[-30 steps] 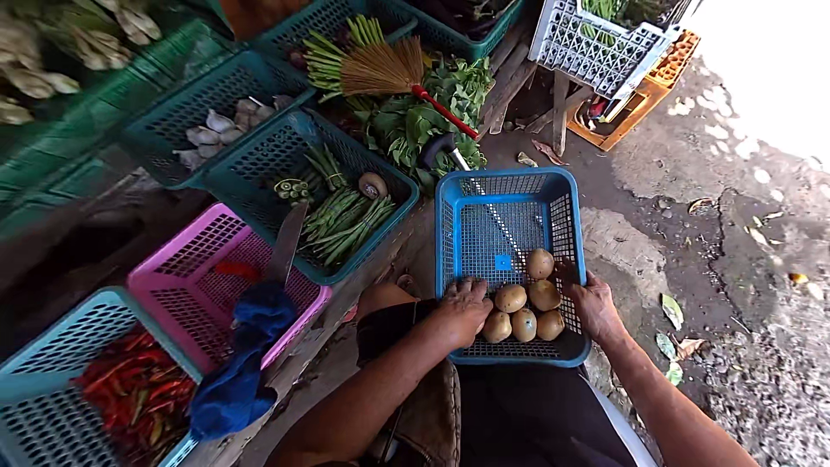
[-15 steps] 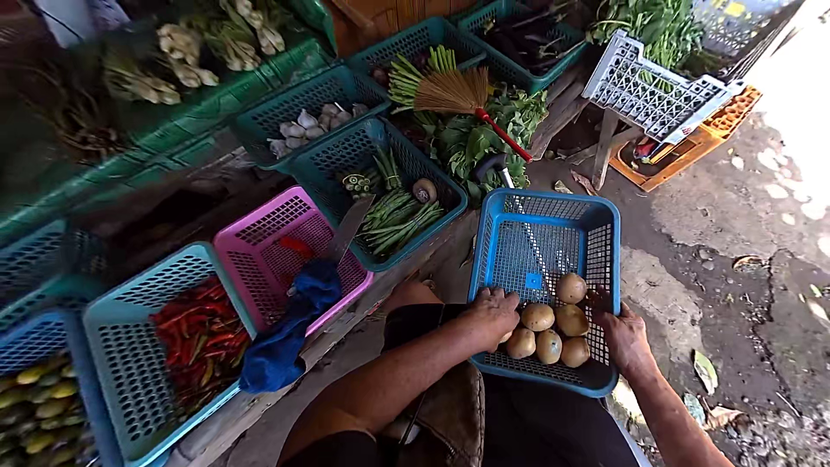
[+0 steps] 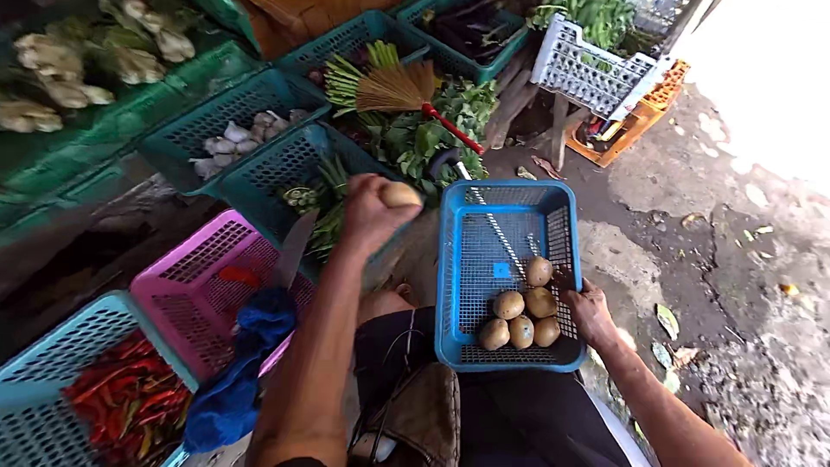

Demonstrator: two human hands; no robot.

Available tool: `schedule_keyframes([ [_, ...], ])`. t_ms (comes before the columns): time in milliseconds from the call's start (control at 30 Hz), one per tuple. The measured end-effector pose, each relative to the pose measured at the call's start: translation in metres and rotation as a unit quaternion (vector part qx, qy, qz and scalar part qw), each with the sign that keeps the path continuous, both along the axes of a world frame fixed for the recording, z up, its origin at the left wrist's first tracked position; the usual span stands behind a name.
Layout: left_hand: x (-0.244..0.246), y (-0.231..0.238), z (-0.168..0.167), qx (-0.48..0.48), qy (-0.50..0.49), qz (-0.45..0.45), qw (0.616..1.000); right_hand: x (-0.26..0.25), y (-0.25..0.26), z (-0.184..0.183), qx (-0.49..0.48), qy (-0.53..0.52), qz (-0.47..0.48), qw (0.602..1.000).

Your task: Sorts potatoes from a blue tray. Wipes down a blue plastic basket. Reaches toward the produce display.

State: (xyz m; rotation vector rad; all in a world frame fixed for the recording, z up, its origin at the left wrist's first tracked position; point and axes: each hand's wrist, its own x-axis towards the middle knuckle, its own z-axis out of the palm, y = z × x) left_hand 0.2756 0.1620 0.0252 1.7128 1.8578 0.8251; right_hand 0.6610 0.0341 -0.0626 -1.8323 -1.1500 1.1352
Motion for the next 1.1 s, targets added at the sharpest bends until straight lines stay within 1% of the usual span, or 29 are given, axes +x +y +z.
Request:
schedule_keyframes([
  [100,-0.008,0.011,-0.015,-0.056,0.074,0.058,0.994,0.002,0.002,0.001,-0.015,-0.009,0.009,1.000],
  [167,0.012,0.001,-0.010,-0.046,0.117,0.057,0.990,0.003,0.002,-0.001,-0.020,-0.015,0.008,1.000],
  [200,0.029,-0.008,-0.001,-0.022,0.127,0.036,0.991,0.003,0.003,-0.001,-0.023,-0.015,0.006,1.000],
  [233,0.049,-0.019,0.006,0.004,0.127,-0.006,0.992,0.002,0.003,-0.001,-0.026,-0.015,0.003,1.000],
  [267,0.069,-0.032,0.010,0.012,0.128,-0.073,0.989,0.002,0.003,0.000,-0.028,-0.015,-0.001,0.999],
  [300,0.089,-0.046,0.009,0.004,0.123,-0.166,0.978,0.002,0.003,0.000,-0.028,-0.015,-0.005,0.999],
  [333,0.108,-0.058,0.002,-0.024,0.106,-0.276,0.955,0.002,0.003,0.000,-0.029,-0.013,-0.008,0.999],
  [367,0.126,-0.069,-0.009,-0.076,0.096,-0.384,0.915,0.001,0.003,-0.001,-0.028,-0.011,-0.010,1.000],
  [400,0.143,-0.080,-0.021,-0.139,0.096,-0.471,0.866,0.001,0.003,-0.001,-0.030,-0.009,-0.013,0.999],
  [433,0.156,-0.089,-0.032,-0.191,0.115,-0.524,0.822,0.001,0.004,-0.001,-0.035,-0.011,-0.011,0.999],
  [467,0.165,-0.098,-0.041,-0.222,0.137,-0.550,0.794,0.001,0.004,0.000,-0.040,-0.012,-0.008,0.999],
  [500,0.169,-0.103,-0.049,-0.237,0.156,-0.558,0.780,0.002,0.005,0.000,-0.044,-0.015,-0.006,0.999],
  [567,0.175,-0.107,-0.055,-0.253,0.179,-0.548,0.777,0.002,0.006,-0.001,-0.051,-0.024,-0.008,0.998],
  [667,0.183,-0.107,-0.066,-0.281,0.191,-0.505,0.793,0.002,0.005,-0.002,-0.053,-0.022,-0.008,0.998],
  [733,0.185,-0.108,-0.071,-0.271,0.190,-0.484,0.810,-0.002,0.006,0.002,-0.049,-0.036,-0.004,0.998],
  [800,0.184,-0.112,-0.068,-0.262,0.182,-0.480,0.817,-0.004,0.005,0.002,-0.042,-0.048,0.001,0.998],
  [933,0.179,-0.115,-0.067,-0.253,0.167,-0.491,0.816,-0.005,0.006,0.003,-0.040,-0.043,0.005,0.998],
  [1100,0.167,-0.105,-0.080,-0.212,0.108,-0.514,0.824,-0.006,0.007,0.001,-0.036,-0.059,-0.004,0.998],
])
